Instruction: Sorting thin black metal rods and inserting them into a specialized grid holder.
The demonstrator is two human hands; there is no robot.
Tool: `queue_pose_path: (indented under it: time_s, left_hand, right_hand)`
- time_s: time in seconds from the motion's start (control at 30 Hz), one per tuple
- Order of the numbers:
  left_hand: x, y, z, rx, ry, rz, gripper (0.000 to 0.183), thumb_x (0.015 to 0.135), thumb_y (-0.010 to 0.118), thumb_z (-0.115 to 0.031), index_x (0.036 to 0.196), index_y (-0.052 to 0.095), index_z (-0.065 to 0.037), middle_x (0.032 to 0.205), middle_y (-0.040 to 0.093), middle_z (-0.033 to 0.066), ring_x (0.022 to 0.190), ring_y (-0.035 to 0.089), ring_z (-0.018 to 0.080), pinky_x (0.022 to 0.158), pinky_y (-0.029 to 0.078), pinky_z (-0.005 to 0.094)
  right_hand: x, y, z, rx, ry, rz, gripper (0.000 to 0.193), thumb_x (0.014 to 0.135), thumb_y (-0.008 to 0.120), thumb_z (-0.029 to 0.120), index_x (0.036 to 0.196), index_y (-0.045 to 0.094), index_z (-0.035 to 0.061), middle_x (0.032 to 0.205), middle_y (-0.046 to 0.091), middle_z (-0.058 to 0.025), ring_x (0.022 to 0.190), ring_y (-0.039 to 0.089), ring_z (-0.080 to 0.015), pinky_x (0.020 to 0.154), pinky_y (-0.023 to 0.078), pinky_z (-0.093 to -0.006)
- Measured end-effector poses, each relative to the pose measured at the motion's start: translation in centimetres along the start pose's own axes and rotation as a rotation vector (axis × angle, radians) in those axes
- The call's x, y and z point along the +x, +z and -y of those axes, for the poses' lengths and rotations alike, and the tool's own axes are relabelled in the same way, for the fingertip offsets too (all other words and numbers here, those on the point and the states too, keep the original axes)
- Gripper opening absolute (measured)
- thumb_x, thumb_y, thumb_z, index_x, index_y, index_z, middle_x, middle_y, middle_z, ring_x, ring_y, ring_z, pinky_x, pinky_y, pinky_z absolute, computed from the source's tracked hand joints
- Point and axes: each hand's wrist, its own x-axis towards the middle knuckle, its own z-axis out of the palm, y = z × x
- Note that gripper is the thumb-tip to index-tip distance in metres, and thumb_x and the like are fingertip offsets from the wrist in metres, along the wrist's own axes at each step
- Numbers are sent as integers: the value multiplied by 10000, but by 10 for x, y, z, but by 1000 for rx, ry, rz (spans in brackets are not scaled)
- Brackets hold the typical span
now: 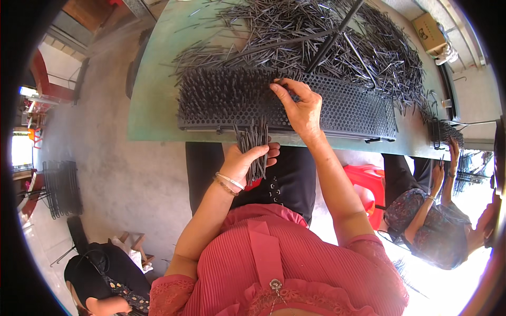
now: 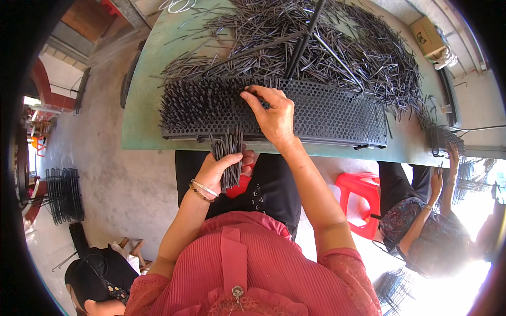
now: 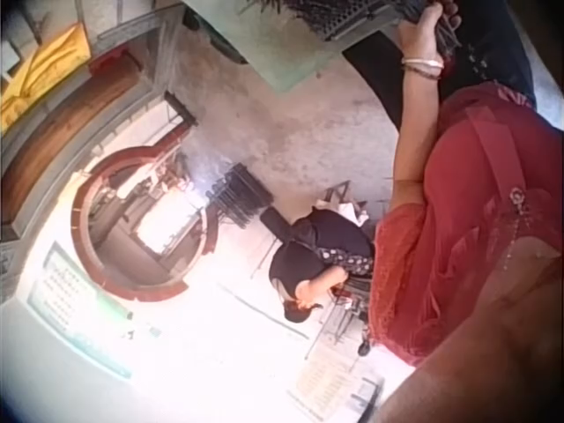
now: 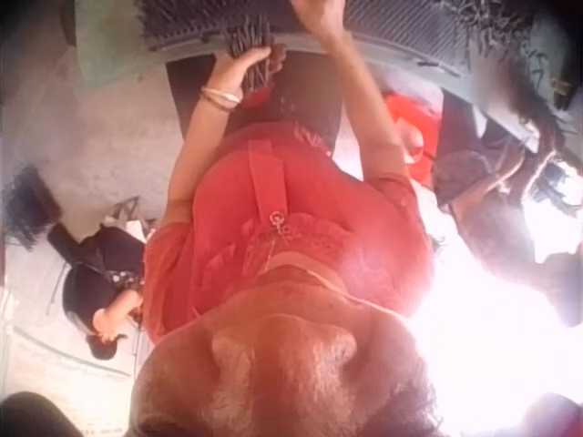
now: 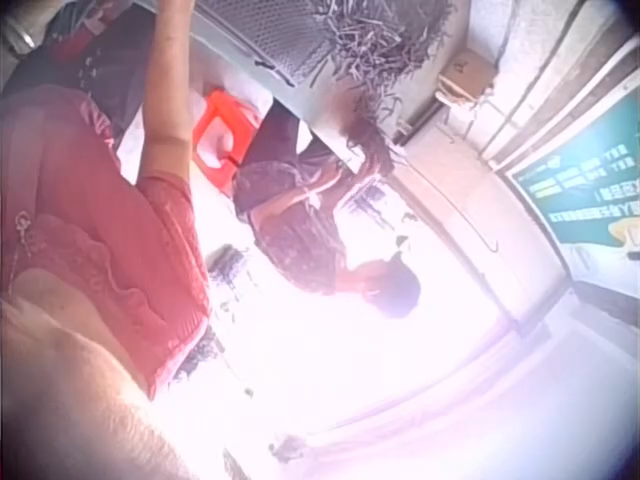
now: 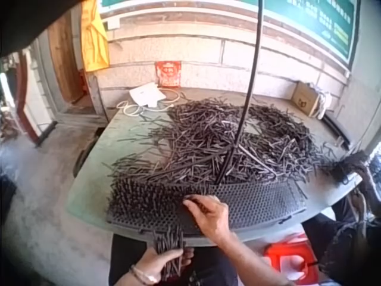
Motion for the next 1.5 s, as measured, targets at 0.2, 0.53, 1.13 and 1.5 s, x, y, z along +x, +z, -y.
queue_pose_path:
  time_s: [0.2,0.53,1.13,1.5]
  left_hand:
    - [1,-2,3,1,5,16,246,846,595,-44,1076,574,41,993,648,161,896,646,238,767,557,361]
    - [-1,1,0,9,5,-2,244,842,600,-47,1065,568,46,990,648,163,893,648,241,766,557,364]
    - [0,-2,1,35,-6,19,218,839,619,-58,1026,586,50,934,648,136,853,647,230,768,555,349]
    - [-1,0,5,-19,-46,-28,200,851,615,-77,1023,593,22,974,651,148,859,652,231,715,562,345]
  right_hand:
    - [-2,1,-2,37,35,-33,179,759,730,90,920,683,26,847,691,-69,730,611,-136,688,483,-266]
    - [4,-1,9,-177,-358,127,279,730,717,40,1002,668,77,864,662,-55,760,601,-220,707,473,-319]
    - [13,1,8,-270,-566,229,261,749,683,51,1005,645,17,973,611,-94,812,573,-259,722,456,-331]
    - [13,5,1,-302,-410,195,251,770,675,70,1014,644,16,957,596,-90,825,569,-266,738,447,-349]
